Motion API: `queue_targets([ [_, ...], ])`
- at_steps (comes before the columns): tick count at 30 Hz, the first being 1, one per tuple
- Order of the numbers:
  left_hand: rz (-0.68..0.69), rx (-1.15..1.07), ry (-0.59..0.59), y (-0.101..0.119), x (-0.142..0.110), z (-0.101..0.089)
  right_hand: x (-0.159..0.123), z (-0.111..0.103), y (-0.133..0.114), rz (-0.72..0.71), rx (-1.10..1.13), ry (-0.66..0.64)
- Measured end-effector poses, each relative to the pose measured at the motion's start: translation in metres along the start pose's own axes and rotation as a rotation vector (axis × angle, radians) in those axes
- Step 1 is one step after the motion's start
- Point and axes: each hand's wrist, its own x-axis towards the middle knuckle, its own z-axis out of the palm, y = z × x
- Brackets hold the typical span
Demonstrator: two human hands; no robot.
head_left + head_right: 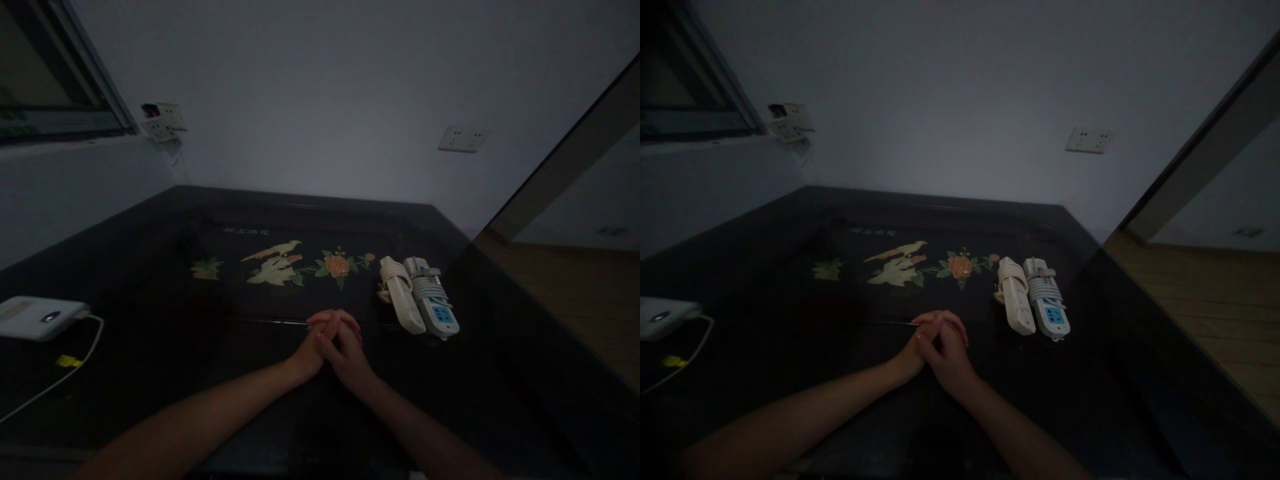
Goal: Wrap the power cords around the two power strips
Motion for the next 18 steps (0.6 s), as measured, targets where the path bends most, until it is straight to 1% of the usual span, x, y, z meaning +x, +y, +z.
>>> queue_targets([
  [4, 0.008, 0.003, -0.006, -0.0003, 0.0004, -0.0002, 0.0002, -0.0002, 0.0001, -0.002, 0.001, -0.003],
  [10, -0.024, -0.031, -0.015, -0.0013, 0.0002, -0.0012, 0.0003, -0.0013, -0.003, 0.013, -0.012, -0.017],
  [18, -0.026, -0.001, 0.002, 0.0009, 0.0006, -0.0003, 0.0001, -0.0017, -0.0006, 0.017, -0.03, -0.021],
])
